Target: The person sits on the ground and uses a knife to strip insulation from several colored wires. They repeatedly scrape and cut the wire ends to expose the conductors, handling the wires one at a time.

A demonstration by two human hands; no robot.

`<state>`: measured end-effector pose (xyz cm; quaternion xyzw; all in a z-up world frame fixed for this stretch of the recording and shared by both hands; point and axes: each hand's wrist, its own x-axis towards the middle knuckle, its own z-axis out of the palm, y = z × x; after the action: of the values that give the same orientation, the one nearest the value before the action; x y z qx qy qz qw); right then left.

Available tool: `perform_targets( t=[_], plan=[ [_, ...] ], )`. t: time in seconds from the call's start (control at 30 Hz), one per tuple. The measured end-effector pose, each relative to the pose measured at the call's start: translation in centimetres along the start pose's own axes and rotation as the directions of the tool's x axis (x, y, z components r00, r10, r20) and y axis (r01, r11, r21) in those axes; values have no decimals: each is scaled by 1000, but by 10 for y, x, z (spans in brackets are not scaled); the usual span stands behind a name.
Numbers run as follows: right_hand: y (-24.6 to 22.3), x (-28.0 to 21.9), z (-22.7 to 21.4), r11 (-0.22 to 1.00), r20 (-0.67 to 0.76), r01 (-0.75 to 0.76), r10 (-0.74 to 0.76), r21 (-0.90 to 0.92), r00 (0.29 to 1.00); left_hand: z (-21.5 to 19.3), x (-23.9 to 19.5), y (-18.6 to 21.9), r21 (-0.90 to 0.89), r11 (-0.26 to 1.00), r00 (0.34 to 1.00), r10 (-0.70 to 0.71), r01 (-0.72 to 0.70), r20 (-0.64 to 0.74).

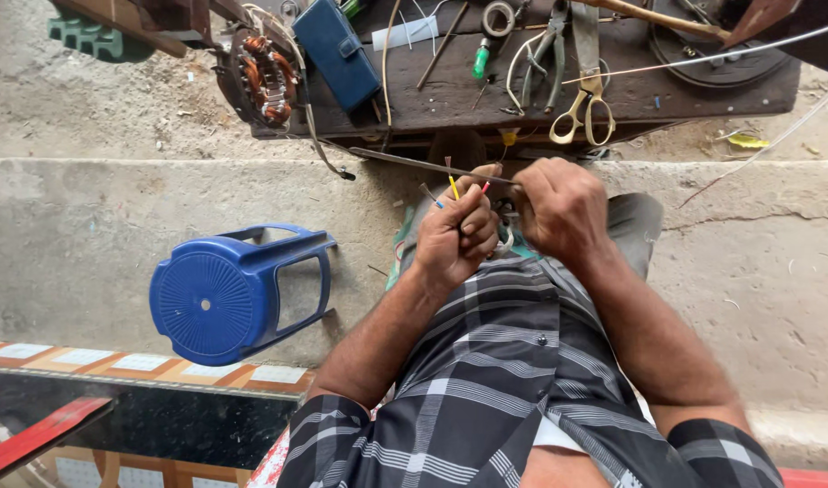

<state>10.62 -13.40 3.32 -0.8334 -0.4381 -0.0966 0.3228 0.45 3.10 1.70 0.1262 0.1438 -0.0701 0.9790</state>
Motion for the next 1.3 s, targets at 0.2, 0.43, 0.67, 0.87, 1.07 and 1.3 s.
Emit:
perform_targets(
  t=[0.2,0.43,0.67,0.87,1.07,1.3],
  plan=[
    [17,7,7,936,65,-333,341,-113,938,-10,0,-1,8,1000,998,12,-12,-69],
    [19,-9,6,974,146,-154,179,-168,973,-14,12,-8,-2,1000,992,-31,31,-126],
    [15,-10,11,989,80,-144,147,-41,986,-18,11,-8,-4,999,991,-43,43,-123],
    [22,-8,15,918,171,-361,387,-164,906,-20,17,-5,41,999,990,-29,35,-137],
    [35,-23,13,937,152,-316,337,-146,929,-11,18,-9,62,995,994,-72,78,-81],
    [53,-57,24,334,371,-545,461,769,806,5,12,-8,66,998,999,21,-23,25]
  ],
)
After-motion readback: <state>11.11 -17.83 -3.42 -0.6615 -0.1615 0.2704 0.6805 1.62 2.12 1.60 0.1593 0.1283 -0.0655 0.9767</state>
